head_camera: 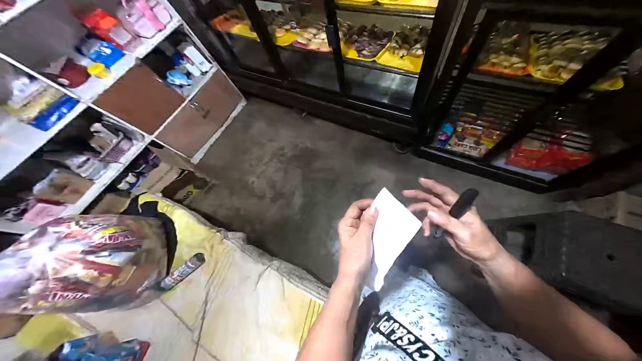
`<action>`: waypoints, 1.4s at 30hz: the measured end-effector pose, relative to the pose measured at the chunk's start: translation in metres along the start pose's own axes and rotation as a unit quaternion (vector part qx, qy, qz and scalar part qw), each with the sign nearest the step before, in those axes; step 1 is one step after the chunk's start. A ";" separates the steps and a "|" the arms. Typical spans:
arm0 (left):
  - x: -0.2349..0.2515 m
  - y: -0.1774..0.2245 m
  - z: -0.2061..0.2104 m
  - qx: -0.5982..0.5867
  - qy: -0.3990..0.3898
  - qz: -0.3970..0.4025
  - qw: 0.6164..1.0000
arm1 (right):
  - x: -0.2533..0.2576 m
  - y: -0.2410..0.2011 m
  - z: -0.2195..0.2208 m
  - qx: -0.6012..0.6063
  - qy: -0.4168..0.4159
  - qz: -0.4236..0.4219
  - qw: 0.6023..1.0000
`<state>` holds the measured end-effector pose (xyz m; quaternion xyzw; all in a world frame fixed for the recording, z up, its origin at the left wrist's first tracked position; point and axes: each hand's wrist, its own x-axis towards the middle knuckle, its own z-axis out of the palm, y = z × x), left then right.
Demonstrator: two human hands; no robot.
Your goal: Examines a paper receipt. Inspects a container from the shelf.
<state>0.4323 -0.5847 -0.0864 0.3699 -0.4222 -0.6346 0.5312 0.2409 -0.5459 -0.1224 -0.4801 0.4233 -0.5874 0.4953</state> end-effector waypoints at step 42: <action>0.013 -0.092 0.132 0.149 -0.158 0.211 0.953 | 0.022 -0.149 -0.050 -0.525 0.099 -0.442 0.720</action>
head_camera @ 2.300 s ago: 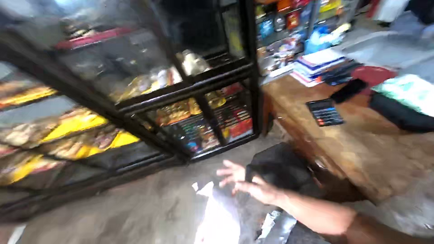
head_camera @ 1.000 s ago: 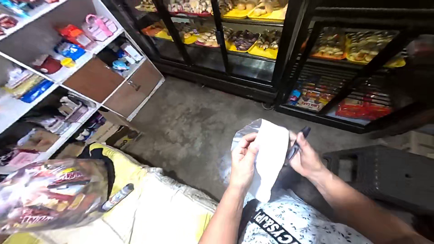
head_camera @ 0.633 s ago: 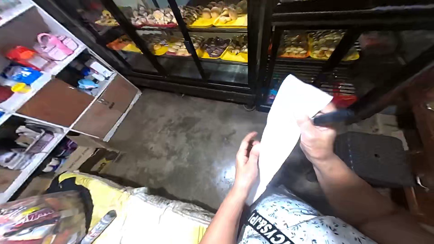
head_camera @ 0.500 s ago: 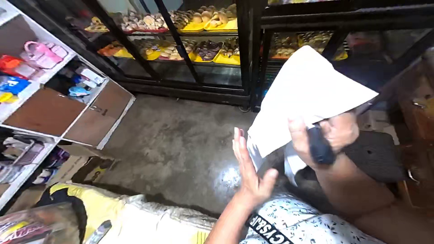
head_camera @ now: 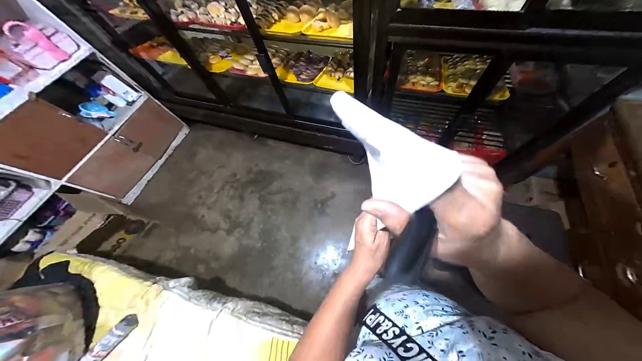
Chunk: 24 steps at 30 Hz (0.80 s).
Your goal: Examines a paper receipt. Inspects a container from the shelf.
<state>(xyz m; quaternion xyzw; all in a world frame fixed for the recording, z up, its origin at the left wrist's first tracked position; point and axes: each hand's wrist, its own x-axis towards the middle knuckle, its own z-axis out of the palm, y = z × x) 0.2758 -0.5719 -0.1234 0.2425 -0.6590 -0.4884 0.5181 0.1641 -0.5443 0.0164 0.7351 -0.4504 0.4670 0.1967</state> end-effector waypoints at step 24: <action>-0.002 0.014 -0.083 -0.548 0.132 -0.241 0.790 | -0.117 0.038 0.022 0.399 -0.241 0.541 0.700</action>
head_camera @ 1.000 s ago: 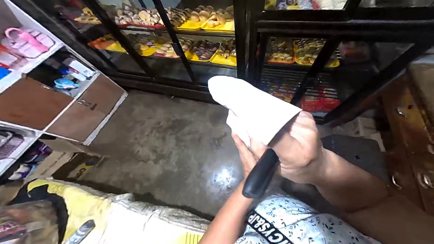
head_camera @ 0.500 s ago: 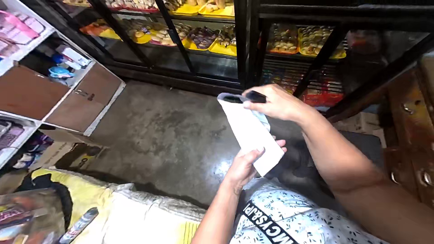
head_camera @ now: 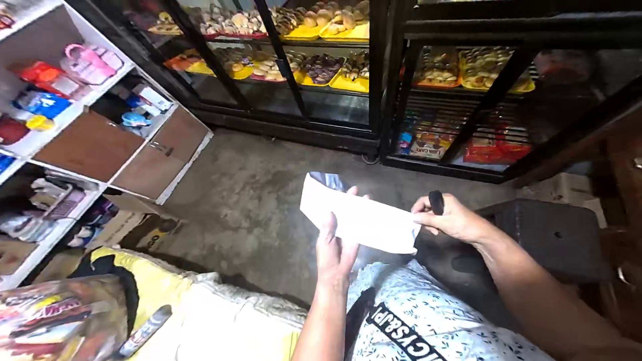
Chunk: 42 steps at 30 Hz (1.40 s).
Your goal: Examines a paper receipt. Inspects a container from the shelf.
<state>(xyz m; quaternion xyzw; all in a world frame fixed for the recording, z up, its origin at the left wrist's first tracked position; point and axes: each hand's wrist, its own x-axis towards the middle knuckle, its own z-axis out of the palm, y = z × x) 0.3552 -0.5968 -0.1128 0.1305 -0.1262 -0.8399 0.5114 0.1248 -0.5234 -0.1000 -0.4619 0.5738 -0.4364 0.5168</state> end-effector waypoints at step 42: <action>-0.036 -0.021 0.000 0.305 0.033 -0.012 0.952 | -0.024 0.012 0.037 -0.090 0.027 -0.170 0.981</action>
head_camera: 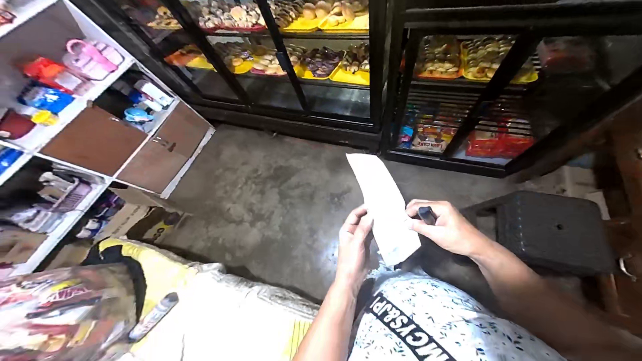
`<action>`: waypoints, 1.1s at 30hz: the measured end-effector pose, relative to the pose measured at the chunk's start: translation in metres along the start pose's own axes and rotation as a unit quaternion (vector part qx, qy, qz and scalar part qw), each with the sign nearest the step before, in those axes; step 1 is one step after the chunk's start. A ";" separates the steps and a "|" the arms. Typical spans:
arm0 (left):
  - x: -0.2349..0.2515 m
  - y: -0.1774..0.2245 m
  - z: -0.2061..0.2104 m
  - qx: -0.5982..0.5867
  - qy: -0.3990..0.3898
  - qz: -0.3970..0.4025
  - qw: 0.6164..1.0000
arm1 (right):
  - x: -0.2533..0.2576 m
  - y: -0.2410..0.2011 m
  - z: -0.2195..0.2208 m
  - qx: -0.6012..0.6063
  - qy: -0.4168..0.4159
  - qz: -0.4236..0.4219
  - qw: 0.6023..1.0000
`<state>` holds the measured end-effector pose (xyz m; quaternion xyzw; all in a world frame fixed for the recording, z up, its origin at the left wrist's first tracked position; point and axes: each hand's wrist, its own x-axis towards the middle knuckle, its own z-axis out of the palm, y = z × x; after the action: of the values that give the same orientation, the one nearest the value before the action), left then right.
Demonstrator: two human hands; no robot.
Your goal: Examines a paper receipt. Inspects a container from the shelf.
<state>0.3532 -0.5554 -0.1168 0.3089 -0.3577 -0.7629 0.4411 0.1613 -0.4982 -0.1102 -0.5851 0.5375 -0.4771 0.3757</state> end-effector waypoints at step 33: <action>-0.022 0.061 0.022 -0.211 -0.034 0.010 0.977 | -0.013 -0.031 -0.004 -0.070 -0.055 -0.175 0.980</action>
<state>0.3726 -0.5509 -0.0513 0.1789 -0.2064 -0.8268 0.4917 0.1658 -0.4810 -0.0812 -0.7203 0.4372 -0.4642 0.2731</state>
